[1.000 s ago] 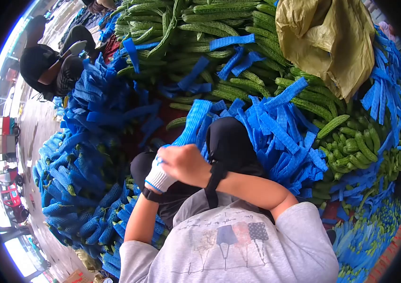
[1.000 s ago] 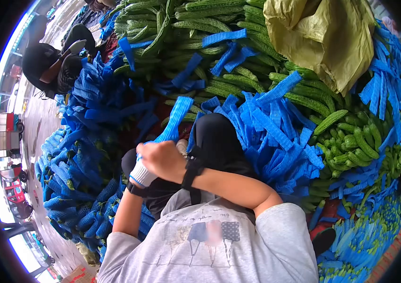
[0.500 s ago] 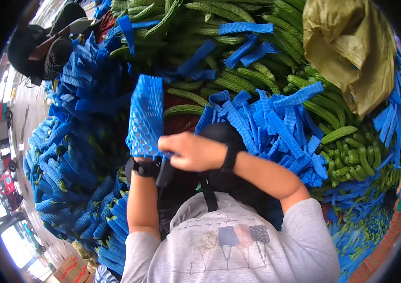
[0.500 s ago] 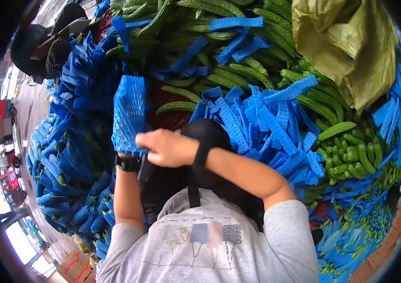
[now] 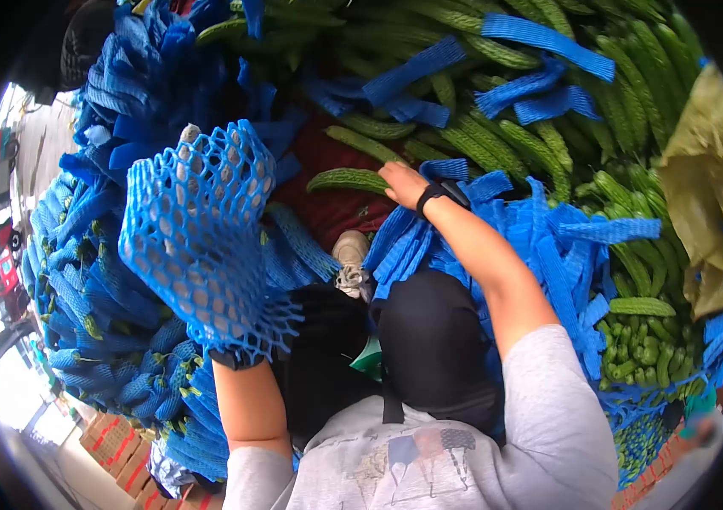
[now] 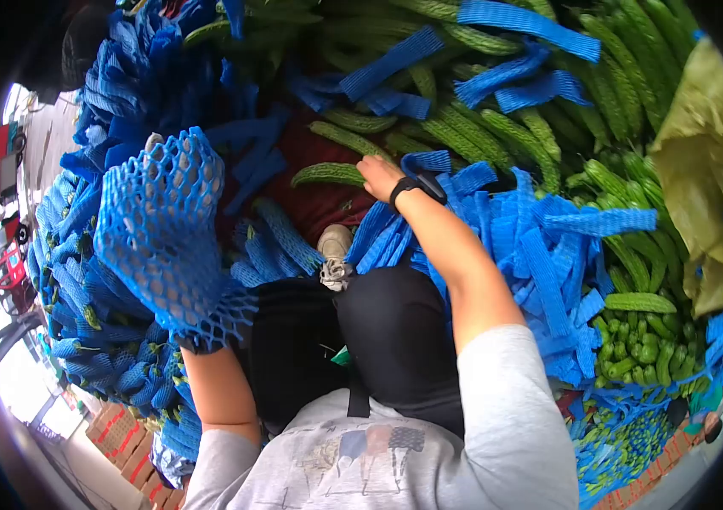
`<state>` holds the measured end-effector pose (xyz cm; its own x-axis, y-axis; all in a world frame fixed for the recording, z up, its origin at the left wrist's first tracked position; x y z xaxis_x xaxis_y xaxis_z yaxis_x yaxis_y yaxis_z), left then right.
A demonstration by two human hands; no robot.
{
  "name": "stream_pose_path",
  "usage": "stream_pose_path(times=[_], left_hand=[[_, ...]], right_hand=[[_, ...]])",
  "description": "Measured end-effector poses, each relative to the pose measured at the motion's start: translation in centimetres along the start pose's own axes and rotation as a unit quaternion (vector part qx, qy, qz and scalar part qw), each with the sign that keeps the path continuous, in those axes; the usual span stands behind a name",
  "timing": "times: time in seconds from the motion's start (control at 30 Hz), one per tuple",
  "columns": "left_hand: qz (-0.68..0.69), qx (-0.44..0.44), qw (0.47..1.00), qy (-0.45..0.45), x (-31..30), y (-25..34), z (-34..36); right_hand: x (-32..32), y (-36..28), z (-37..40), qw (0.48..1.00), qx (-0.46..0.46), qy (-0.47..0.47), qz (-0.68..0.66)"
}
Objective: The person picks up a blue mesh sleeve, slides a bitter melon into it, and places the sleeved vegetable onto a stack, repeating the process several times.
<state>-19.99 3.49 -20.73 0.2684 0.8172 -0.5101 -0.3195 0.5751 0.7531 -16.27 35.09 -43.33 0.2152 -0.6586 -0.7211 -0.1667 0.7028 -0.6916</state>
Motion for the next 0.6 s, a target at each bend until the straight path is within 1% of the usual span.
stream_pose_path(times=[0.03, 0.1, 0.2, 0.3, 0.33, 0.43, 0.47, 0.5, 0.6], left_hand=[[0.000, -0.015, 1.000, 0.008, -0.8, -0.8, 0.3], [0.001, -0.044, 0.999, 0.023, -2.3, -2.3, 1.1], [0.006, -0.074, 0.996, 0.040, -4.0, -3.6, 2.0], [0.012, -0.079, 0.996, 0.042, -4.0, -3.7, 1.7], [0.015, -0.078, 0.996, 0.040, -3.8, -3.4, 1.3], [0.025, -0.050, 0.998, 0.025, -2.1, -1.8, -0.4], [0.030, -0.039, 0.999, 0.015, -1.4, -1.0, -0.9], [0.036, -0.026, 0.999, 0.005, -0.5, 0.0, -1.5], [0.055, 0.014, 0.998, -0.026, 1.3, 3.3, -2.0]], right_hand=[[1.2, -0.5, -0.9, 0.999, -0.005, 0.017, 0.030], [3.8, 0.1, -2.6, 0.988, 0.075, 0.051, 0.122], [6.3, 1.1, -3.5, 0.968, 0.122, 0.024, 0.218], [6.9, 1.8, -3.6, 0.964, 0.137, -0.039, 0.224], [6.3, 1.6, -3.4, 0.970, 0.151, -0.024, 0.188], [1.4, -1.2, -2.6, 0.986, 0.115, 0.069, 0.095], [-0.6, -1.8, -2.2, 0.991, 0.071, 0.100, 0.062], [-3.4, -2.6, -1.5, 0.985, 0.028, 0.165, 0.034], [-11.3, -3.4, 1.1, 0.957, 0.065, 0.268, -0.088]])
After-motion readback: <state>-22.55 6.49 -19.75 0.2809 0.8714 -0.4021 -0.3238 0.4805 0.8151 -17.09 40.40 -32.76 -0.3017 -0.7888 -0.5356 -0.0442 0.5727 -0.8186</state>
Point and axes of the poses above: each hand's wrist, its own z-axis away from the middle knuckle, its own x-axis out of the palm, y = z × x, the point moved 8 cm from there along -z, towards the middle knuckle, and after that the axes turned 6 degrees about -x, right-handed, at the moved point
